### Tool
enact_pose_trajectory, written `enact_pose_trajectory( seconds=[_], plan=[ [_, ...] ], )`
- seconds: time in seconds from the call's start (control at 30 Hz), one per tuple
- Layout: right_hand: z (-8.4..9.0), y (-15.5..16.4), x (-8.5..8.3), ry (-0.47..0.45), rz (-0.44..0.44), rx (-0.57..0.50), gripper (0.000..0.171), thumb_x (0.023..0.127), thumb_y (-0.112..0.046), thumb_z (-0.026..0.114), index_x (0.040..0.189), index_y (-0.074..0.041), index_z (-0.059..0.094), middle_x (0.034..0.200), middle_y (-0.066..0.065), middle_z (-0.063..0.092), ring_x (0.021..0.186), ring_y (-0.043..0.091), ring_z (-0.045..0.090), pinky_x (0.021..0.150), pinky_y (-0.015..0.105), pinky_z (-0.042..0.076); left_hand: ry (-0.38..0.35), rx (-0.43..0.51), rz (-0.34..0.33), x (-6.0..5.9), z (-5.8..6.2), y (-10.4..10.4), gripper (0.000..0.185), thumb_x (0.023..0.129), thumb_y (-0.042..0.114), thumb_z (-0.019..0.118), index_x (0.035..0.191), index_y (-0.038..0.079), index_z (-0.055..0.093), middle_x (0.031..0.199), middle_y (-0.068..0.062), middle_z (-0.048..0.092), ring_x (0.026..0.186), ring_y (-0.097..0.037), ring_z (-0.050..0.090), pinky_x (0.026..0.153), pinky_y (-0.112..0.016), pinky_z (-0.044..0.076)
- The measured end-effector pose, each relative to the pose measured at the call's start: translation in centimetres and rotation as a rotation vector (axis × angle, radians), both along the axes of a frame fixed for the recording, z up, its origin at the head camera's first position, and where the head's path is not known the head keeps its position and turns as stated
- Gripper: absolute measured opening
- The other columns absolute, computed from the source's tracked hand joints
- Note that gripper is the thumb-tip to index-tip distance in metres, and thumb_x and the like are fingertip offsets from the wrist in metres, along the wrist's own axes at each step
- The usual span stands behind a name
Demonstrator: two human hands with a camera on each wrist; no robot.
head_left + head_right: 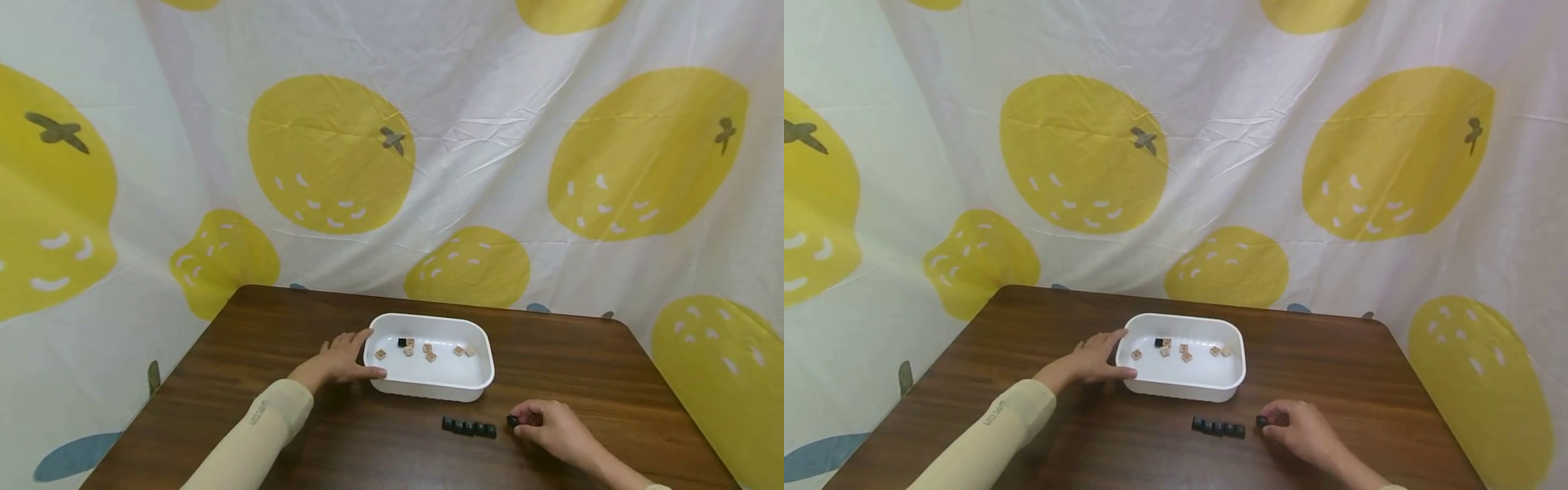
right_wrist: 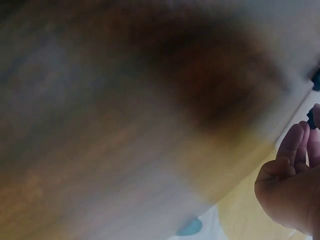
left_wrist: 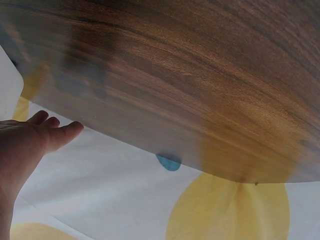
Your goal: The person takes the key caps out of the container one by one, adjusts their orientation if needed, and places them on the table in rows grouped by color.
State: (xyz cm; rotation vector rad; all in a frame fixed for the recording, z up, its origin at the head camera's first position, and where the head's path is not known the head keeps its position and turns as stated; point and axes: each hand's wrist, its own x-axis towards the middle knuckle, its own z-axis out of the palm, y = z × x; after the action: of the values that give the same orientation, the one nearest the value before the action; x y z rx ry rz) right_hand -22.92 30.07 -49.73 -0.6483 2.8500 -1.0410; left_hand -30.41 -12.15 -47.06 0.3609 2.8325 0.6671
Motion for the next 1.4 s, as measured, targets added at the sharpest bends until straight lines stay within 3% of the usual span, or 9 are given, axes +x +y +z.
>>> enact_pose_trajectory(
  seconds=[0.2,0.67,0.93,1.13,1.4],
  plan=[
    [-0.5,-0.4,0.5,-0.004,0.054,0.034,0.015,0.083,-0.019,0.080,0.095,-0.014,0.073,0.081,-0.012,0.062,0.074,0.000,0.054,0.064,0.024,0.047,0.004,-0.002,-0.005,0.0,0.0,-0.1,0.100,0.080,0.066,0.070,0.156,0.019,0.026,0.154,-0.022,0.032,0.144,-0.042,0.023,0.111,-0.066,0.016],
    [-0.8,-1.4,0.7,0.011,0.059,0.023,0.015,0.079,-0.020,0.082,0.091,-0.018,0.073,0.076,-0.016,0.061,0.068,-0.002,0.052,0.060,0.024,0.042,0.013,0.000,-0.004,0.0,-0.2,-0.1,0.099,0.080,0.065,0.071,0.156,0.019,0.026,0.153,-0.022,0.033,0.143,-0.042,0.025,0.110,-0.066,0.017],
    [-0.5,-1.2,0.9,-0.025,0.074,0.012,0.026,0.080,-0.022,0.082,0.102,-0.012,0.072,0.081,-0.012,0.062,0.069,-0.001,0.053,0.061,0.024,0.044,0.015,-0.001,-0.005,-0.1,-0.1,0.0,0.099,0.080,0.065,0.071,0.155,0.019,0.028,0.152,-0.022,0.034,0.142,-0.042,0.026,0.110,-0.067,0.018],
    [0.9,-0.9,0.6,0.002,0.061,0.011,0.033,0.081,-0.021,0.082,0.108,-0.007,0.071,0.085,-0.005,0.063,0.070,0.001,0.054,0.060,0.024,0.047,0.023,0.002,-0.005,-0.2,-0.2,0.0,0.099,0.080,0.064,0.072,0.155,0.017,0.028,0.151,-0.023,0.036,0.142,-0.043,0.027,0.109,-0.067,0.019],
    [4.5,-2.9,-1.1,0.138,-0.013,-0.012,0.028,0.083,-0.017,0.081,0.107,-0.006,0.072,0.087,-0.003,0.067,0.075,0.005,0.059,0.063,0.025,0.050,0.023,-0.004,-0.004,-0.2,-0.3,-0.1,0.099,0.079,0.065,0.071,0.155,0.019,0.028,0.151,-0.022,0.036,0.142,-0.042,0.027,0.109,-0.067,0.018]
  ],
)
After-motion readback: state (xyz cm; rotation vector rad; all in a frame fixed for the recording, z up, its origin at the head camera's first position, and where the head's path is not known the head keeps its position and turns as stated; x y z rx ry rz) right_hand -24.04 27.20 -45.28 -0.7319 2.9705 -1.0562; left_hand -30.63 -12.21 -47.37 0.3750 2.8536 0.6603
